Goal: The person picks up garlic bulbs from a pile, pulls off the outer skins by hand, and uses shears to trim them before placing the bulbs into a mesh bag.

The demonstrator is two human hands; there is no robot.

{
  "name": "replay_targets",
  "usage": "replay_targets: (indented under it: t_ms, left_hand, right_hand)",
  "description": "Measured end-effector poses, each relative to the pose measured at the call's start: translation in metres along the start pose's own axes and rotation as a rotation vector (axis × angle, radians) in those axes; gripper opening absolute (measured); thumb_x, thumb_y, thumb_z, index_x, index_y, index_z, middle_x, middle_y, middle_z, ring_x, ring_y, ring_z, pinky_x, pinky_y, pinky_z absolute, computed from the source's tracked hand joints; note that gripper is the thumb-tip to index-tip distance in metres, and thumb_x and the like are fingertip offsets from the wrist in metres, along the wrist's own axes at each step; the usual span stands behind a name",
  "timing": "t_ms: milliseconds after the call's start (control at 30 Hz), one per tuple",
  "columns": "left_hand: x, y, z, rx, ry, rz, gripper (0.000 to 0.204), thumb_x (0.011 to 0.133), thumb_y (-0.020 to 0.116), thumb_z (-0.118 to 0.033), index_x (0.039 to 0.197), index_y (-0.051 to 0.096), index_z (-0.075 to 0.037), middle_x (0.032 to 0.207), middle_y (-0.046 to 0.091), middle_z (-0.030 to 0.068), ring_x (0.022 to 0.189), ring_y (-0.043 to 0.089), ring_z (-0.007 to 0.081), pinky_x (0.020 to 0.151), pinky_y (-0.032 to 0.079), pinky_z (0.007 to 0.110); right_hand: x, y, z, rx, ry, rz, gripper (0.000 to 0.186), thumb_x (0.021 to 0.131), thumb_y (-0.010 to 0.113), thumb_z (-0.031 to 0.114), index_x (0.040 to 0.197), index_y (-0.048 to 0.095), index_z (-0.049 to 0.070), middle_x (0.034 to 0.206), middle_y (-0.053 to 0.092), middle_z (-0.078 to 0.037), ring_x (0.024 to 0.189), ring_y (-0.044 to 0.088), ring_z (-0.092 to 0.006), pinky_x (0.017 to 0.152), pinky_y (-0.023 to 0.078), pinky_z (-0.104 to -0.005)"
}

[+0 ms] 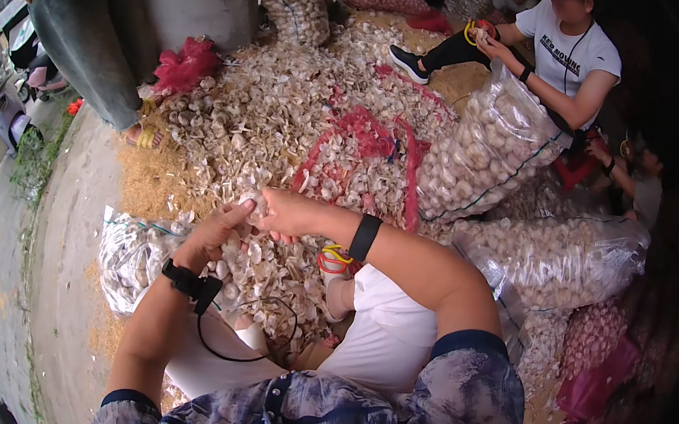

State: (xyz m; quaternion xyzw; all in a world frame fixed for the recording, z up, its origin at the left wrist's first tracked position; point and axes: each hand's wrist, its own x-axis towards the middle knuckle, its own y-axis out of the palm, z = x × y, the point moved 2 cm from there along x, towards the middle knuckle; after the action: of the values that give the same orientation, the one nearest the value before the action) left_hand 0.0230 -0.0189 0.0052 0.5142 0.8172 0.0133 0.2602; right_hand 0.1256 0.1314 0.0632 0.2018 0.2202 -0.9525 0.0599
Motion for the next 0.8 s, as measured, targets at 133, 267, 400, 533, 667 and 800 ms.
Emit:
replay_targets:
  t_ms: [133, 267, 400, 533, 667, 800]
  left_hand:
    - [-0.003, -0.006, -0.001, -0.130, -0.012, -0.152, 0.056, 0.089, 0.061, -0.057, 0.103, 0.061, -0.003, 0.073, 0.061, 0.0083, 0.068, 0.063, 0.0196, 0.049, 0.049, 0.029]
    - [0.005, -0.006, -0.010, -0.072, 0.005, -0.211, 0.064, 0.091, 0.050, -0.065, 0.114, 0.061, -0.006, 0.090, 0.064, 0.0109, 0.071, 0.060, 0.0164, 0.055, 0.051, 0.028]
    - [-0.014, 0.018, -0.037, 0.115, 0.157, -0.239, 0.065, 0.092, 0.047, -0.066, 0.105, 0.064, -0.004, 0.075, 0.059, 0.0067, 0.059, 0.056, 0.0134, 0.049, 0.049, 0.028]
    - [-0.004, 0.008, -0.021, 0.345, 0.252, -0.293, 0.061, 0.097, 0.043, -0.059, 0.098, 0.063, -0.002, 0.076, 0.060, 0.0052, 0.059, 0.055, 0.0114, 0.049, 0.048, 0.027]
    - [-0.004, 0.004, -0.013, -0.033, 0.287, -0.244, 0.064, 0.098, 0.035, -0.062, 0.101, 0.060, -0.003, 0.075, 0.059, 0.0061, 0.058, 0.056, 0.0126, 0.048, 0.049, 0.026]
    - [-0.006, 0.010, -0.025, -0.094, 0.280, -0.139, 0.048, 0.099, 0.046, -0.051, 0.102, 0.056, -0.004, 0.078, 0.061, 0.0060, 0.066, 0.060, 0.0137, 0.049, 0.050, 0.025]
  right_hand:
    - [0.007, 0.001, 0.005, -0.765, -0.196, -0.184, 0.018, 0.082, 0.054, -0.001, 0.099, 0.054, -0.006, 0.085, 0.065, -0.026, 0.082, 0.068, -0.0386, 0.072, 0.054, -0.0453]
    - [0.003, -0.018, -0.012, -0.706, -0.483, -0.509, 0.071, 0.081, 0.062, 0.002, 0.146, 0.032, 0.005, 0.118, 0.061, -0.019, 0.096, 0.065, -0.0365, 0.084, 0.052, -0.0432]
    - [0.009, -0.014, 0.008, 0.086, -0.255, -0.211, 0.069, 0.078, 0.072, 0.015, 0.139, 0.042, 0.002, 0.120, 0.062, -0.018, 0.096, 0.067, -0.0285, 0.084, 0.053, -0.0348]
    - [0.015, -0.004, 0.023, -0.065, -0.314, -0.308, 0.052, 0.083, 0.071, 0.009, 0.131, 0.052, 0.002, 0.104, 0.064, -0.007, 0.096, 0.060, -0.0108, 0.081, 0.051, -0.0271]
    - [0.023, -0.004, 0.013, 0.279, -0.268, -0.161, 0.057, 0.081, 0.070, 0.005, 0.134, 0.049, 0.005, 0.099, 0.065, -0.007, 0.089, 0.062, -0.0114, 0.077, 0.052, -0.0272]
    - [0.023, -0.008, 0.008, 0.444, -0.411, -0.221, 0.062, 0.082, 0.067, -0.001, 0.140, 0.043, 0.006, 0.102, 0.064, -0.005, 0.083, 0.062, -0.0091, 0.072, 0.052, -0.0254]
